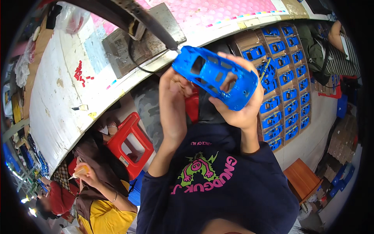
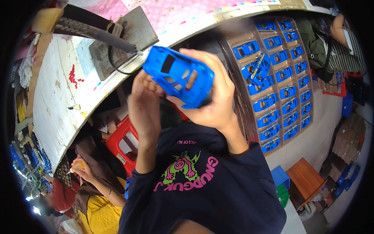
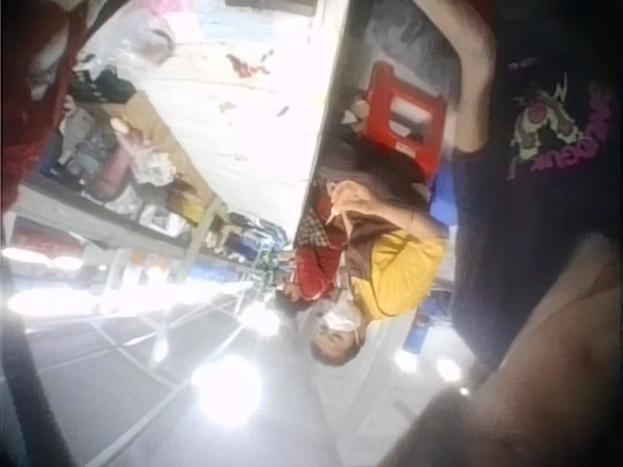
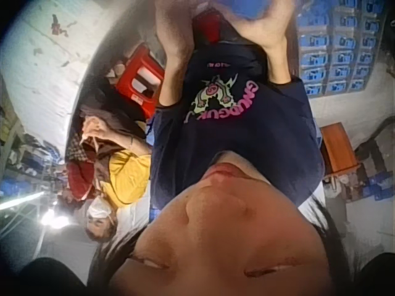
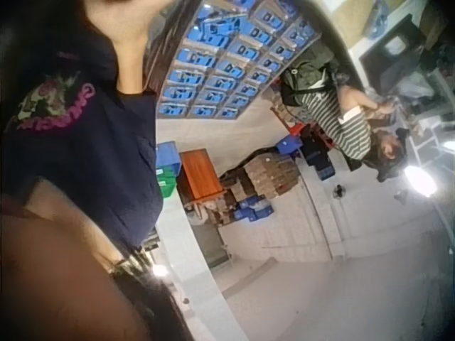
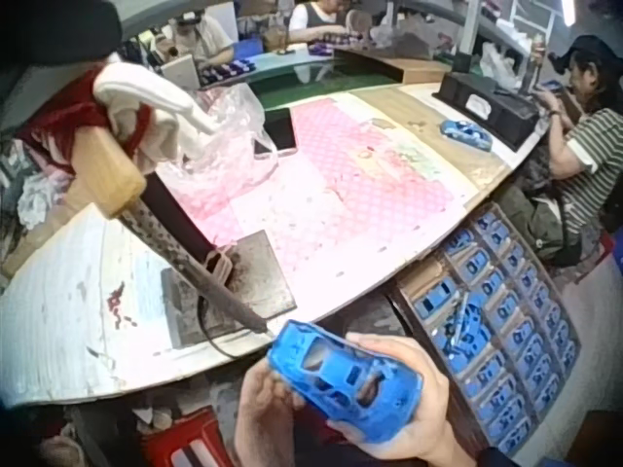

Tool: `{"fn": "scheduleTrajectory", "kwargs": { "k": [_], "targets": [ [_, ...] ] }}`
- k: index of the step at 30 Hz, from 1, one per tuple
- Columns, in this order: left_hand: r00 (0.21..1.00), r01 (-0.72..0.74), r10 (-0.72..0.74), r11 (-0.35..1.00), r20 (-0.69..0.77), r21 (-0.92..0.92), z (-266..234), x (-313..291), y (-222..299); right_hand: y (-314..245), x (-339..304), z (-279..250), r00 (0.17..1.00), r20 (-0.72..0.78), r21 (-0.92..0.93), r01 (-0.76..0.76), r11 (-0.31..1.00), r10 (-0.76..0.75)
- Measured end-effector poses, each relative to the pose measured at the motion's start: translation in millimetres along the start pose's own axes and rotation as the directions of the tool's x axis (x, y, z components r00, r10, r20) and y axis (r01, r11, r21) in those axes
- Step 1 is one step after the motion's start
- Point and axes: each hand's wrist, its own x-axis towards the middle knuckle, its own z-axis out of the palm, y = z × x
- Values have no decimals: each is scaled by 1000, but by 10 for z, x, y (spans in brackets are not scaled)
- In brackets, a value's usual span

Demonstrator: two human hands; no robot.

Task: The person assembles blue plastic toy car bodies by applying small red and yellow stickers to the windows and sides. They use a handheld heat gun to warm the plastic and a small tool to press the stickers into place. The finished cars are placed into a cardboard tray with multiple compartments.

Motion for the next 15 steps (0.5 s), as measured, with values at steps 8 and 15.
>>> {"fn": "scheduleTrajectory", "kwargs": {
  "k": [8,15],
  "targets": [
    [989,143,-136,979,60,-146,-158,-686,-460,174,-988,137,929,61,496,-346,796,366],
    [952,-165,113,972,-285,-166,-620,-822,7,59,-1303,432,769,589,493,-585,644,248]
  ]
}}
